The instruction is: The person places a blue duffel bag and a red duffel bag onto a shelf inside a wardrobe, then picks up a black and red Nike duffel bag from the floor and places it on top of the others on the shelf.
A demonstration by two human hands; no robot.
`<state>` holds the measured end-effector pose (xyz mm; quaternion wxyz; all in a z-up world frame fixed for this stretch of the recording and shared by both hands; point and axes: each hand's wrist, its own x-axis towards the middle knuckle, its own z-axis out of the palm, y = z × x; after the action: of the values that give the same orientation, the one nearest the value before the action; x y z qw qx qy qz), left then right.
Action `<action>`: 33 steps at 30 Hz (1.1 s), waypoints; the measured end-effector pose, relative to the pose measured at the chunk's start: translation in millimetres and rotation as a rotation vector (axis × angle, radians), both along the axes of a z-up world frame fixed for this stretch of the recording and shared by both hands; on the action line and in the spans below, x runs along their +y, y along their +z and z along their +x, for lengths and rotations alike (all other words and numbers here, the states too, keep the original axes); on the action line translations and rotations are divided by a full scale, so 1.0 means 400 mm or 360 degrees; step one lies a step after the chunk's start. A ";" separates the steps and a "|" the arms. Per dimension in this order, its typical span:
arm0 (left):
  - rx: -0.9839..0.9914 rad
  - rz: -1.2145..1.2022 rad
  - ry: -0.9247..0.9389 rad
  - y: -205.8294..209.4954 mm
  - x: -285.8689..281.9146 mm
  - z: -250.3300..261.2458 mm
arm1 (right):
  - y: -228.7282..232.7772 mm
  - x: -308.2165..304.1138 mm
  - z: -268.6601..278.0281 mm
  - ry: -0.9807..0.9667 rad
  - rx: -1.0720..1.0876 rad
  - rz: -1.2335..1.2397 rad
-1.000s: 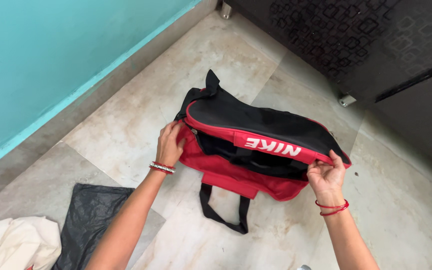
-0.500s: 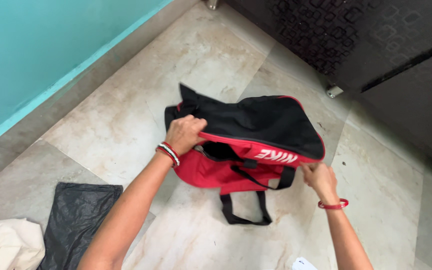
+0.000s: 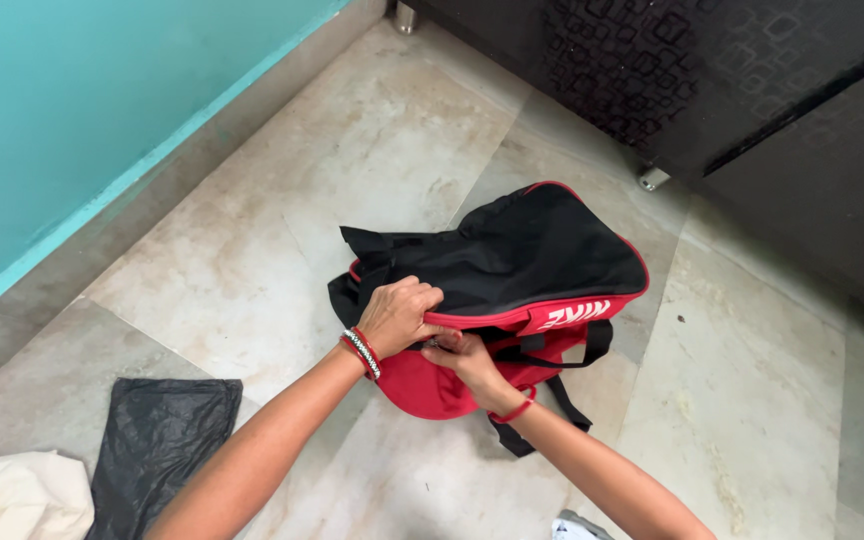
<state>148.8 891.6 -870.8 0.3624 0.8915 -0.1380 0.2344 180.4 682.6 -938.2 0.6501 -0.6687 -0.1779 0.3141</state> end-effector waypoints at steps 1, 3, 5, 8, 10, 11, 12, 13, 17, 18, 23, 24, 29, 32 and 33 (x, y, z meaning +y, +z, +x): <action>0.0040 -0.0031 -0.0025 0.002 -0.003 -0.010 | -0.017 -0.002 -0.006 -0.0095 0.0149 -0.0019; 0.0120 -0.0092 -0.0078 0.005 -0.006 -0.030 | -0.040 0.000 -0.020 -0.0288 0.0445 -0.0056; -0.0581 0.0113 -0.0263 0.000 0.002 -0.056 | -0.040 -0.003 -0.025 -0.0384 0.0464 -0.0089; -0.0991 0.0470 -0.0409 -0.023 0.025 -0.112 | -0.020 -0.011 -0.028 -0.0365 0.0418 0.0049; -0.0926 0.0674 -0.0383 -0.045 0.036 -0.136 | -0.009 -0.017 -0.030 -0.0324 0.0392 0.0089; -0.0837 0.0751 -0.0334 -0.055 0.042 -0.141 | -0.004 -0.018 -0.031 -0.0321 0.0388 0.0054; -0.0747 0.0827 -0.0285 -0.064 0.047 -0.146 | -0.001 -0.016 -0.034 -0.0318 0.0384 0.0019; -0.0737 0.0813 -0.0251 -0.070 0.050 -0.145 | 0.004 -0.015 -0.036 -0.0297 0.0366 0.0002; -0.0779 0.0795 -0.0177 -0.078 0.048 -0.134 | 0.026 -0.009 -0.044 -0.0291 0.0366 -0.0067; -0.0809 0.0802 -0.0175 -0.078 0.045 -0.132 | 0.028 -0.007 -0.046 -0.0310 0.0385 -0.0083; -0.0668 0.0888 -0.0231 -0.092 0.022 -0.126 | 0.011 -0.018 -0.054 -0.0364 0.0311 -0.0146; -0.0658 0.0910 -0.0242 -0.094 0.020 -0.124 | 0.005 -0.022 -0.054 -0.0381 0.0289 -0.0165; -0.0595 0.0909 -0.0304 -0.110 0.017 -0.114 | -0.024 -0.023 -0.049 -0.0531 0.0269 -0.0088; -0.0603 0.0938 -0.0285 -0.126 0.037 -0.117 | -0.018 -0.041 -0.020 -0.0723 0.0323 -0.0202; -0.0606 0.0948 -0.0267 -0.131 0.046 -0.117 | -0.012 -0.052 -0.006 -0.0770 0.0328 -0.0251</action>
<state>102.2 910.1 -923.1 0.0726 0.8839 -0.3379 0.3150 178.1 662.0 -943.1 0.6668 -0.7048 0.0792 0.2289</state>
